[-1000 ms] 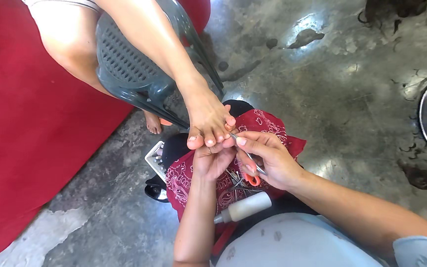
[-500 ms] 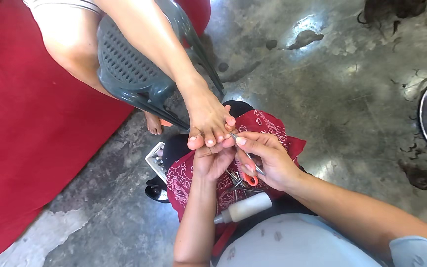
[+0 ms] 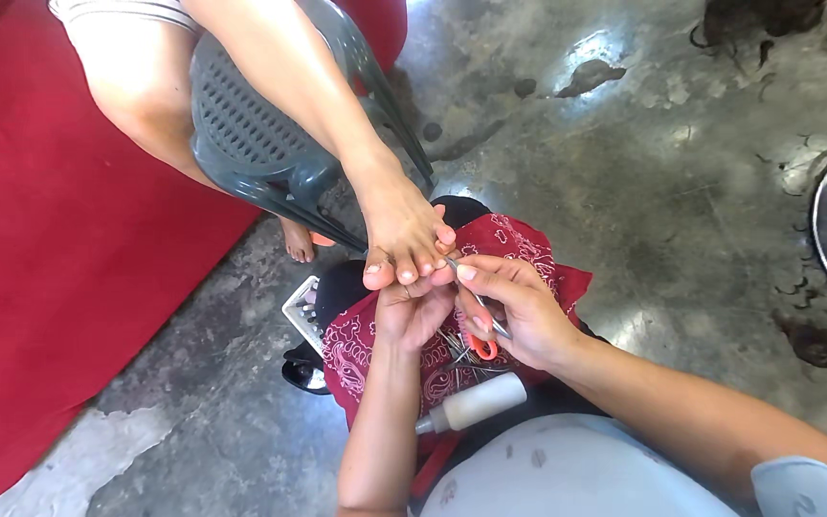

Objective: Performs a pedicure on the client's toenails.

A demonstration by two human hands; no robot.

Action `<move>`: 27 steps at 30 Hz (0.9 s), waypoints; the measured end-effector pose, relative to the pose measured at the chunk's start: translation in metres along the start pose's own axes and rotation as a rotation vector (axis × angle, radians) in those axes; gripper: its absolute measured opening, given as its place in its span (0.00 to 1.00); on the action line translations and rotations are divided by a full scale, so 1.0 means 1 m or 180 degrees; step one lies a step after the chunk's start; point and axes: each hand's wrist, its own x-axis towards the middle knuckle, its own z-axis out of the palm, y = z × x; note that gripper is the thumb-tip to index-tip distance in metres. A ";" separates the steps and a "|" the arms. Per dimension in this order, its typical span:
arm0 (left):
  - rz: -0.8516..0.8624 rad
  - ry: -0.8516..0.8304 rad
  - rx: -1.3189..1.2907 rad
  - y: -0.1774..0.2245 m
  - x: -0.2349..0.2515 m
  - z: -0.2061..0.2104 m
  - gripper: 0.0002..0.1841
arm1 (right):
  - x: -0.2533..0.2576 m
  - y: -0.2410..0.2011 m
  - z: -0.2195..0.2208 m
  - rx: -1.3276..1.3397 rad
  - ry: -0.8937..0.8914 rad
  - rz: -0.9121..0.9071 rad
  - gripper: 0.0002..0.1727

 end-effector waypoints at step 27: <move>-0.0076 0.0027 0.0074 0.003 0.000 -0.003 0.21 | -0.002 -0.042 -0.005 -0.0104 -0.0270 0.1103 0.21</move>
